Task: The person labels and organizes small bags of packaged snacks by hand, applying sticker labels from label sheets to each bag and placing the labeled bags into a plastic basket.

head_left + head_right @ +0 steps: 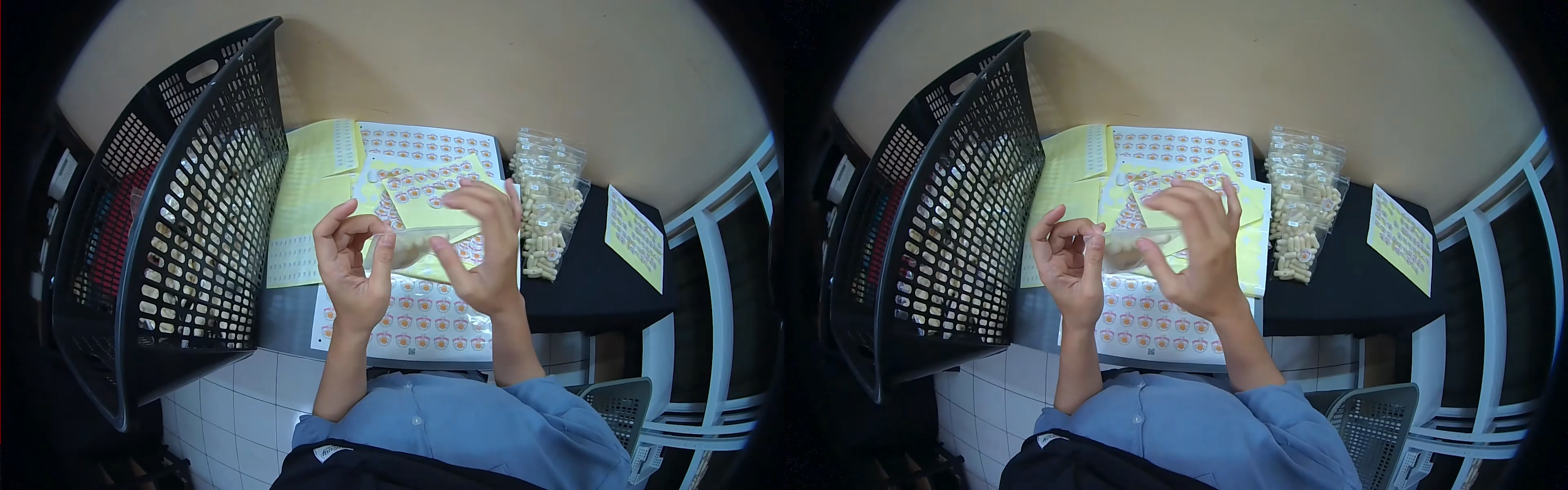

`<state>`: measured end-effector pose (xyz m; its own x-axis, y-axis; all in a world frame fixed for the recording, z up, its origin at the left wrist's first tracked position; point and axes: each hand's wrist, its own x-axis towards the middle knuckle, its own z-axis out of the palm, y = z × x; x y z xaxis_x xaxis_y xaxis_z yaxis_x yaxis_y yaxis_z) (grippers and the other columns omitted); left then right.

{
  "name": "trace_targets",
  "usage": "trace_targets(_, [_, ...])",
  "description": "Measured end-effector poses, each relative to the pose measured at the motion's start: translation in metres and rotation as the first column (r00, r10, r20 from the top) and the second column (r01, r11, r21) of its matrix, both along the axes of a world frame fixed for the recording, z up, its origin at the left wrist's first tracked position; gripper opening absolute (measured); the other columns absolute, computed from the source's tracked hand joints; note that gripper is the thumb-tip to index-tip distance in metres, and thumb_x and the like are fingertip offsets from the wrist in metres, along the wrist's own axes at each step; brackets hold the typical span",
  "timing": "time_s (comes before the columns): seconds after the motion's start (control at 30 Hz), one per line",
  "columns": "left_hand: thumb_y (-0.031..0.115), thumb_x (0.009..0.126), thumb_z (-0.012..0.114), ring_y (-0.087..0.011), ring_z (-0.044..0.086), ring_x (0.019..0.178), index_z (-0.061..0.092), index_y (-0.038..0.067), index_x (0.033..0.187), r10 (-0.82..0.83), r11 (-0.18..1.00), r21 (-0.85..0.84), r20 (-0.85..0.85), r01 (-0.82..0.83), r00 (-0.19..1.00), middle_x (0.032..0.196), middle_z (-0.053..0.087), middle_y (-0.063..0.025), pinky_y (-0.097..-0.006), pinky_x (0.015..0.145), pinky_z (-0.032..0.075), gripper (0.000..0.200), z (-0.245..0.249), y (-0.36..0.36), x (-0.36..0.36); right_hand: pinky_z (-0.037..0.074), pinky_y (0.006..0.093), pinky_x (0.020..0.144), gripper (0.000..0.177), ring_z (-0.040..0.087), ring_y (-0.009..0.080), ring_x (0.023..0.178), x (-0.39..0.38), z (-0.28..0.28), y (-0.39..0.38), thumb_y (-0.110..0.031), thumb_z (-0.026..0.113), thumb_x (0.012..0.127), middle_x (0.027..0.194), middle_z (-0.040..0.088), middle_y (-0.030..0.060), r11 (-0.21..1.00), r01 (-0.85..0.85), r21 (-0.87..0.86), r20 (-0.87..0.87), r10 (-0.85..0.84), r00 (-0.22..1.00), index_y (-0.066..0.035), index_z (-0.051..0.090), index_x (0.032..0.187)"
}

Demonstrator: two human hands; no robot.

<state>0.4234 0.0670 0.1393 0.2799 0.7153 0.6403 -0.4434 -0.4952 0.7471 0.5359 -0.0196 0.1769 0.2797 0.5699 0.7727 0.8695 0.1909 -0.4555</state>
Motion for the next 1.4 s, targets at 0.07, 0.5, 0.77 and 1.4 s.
trace_targets(0.07, [-0.006, 0.074, 0.054, -0.0119, 0.051, 0.079, 0.031, -0.001, 0.115, -0.012, 1.0, -0.008, -0.004, 0.012, 1.0, 0.083, 0.051, -0.0075, -0.0253, 0.075, 0.043, 0.047, 0.0, -0.003, 0.002, 0.009, 0.0476, 0.099, 0.019, 0.047, 0.022, 0.098, 0.0, 0.002, 0.001, -0.012, 0.061, 0.066, 0.087, 0.053, 0.0015, 0.998, 0.026, -0.059, 0.098, -0.02, 0.995, -0.012, 0.055, 0.085])
trace_targets(0.5, [-0.007, 0.071, 0.054, -0.0108, 0.05, 0.077, 0.017, -0.002, 0.128, -0.001, 0.997, 0.073, -0.1, 0.009, 0.995, 0.079, 0.051, -0.0064, -0.0226, 0.072, 0.039, 0.068, 0.002, -0.008, 0.007, 0.002, 0.0538, 0.099, 0.004, 0.047, 0.0179, 0.099, 0.003, 0.0, 0.004, -0.013, 0.062, 0.067, 0.076, 0.055, -0.0052, 0.995, 0.04, -0.091, 0.17, -0.024, 0.985, -0.014, 0.058, 0.068])
trace_targets(0.77, [-0.007, 0.072, 0.054, -0.0112, 0.051, 0.076, 0.019, -0.003, 0.127, 0.039, 0.995, 0.096, -0.132, -0.026, 0.99, 0.077, 0.052, -0.0061, -0.0232, 0.072, 0.04, 0.065, 0.002, -0.008, 0.007, -0.001, 0.0544, 0.098, 0.004, 0.047, 0.018, 0.1, 0.002, -0.003, 0.008, -0.013, 0.062, 0.067, 0.077, 0.055, -0.0051, 0.996, 0.018, -0.09, 0.187, -0.001, 0.982, -0.014, 0.058, 0.069])
trace_targets(1.4, [0.007, 0.076, 0.056, -0.0185, 0.057, 0.086, 0.033, -0.001, 0.12, -0.183, 0.983, -0.086, -0.395, 0.162, 0.9, 0.091, 0.06, -0.0135, -0.0289, 0.079, 0.042, 0.051, -0.024, -0.027, -0.014, 0.001, 0.0496, 0.099, 0.003, 0.052, 0.0187, 0.089, 0.012, -0.046, -0.025, -0.014, 0.062, 0.07, 0.072, 0.056, -0.0015, 0.972, -0.099, -0.213, -0.132, 0.072, 0.989, -0.013, 0.059, 0.069])
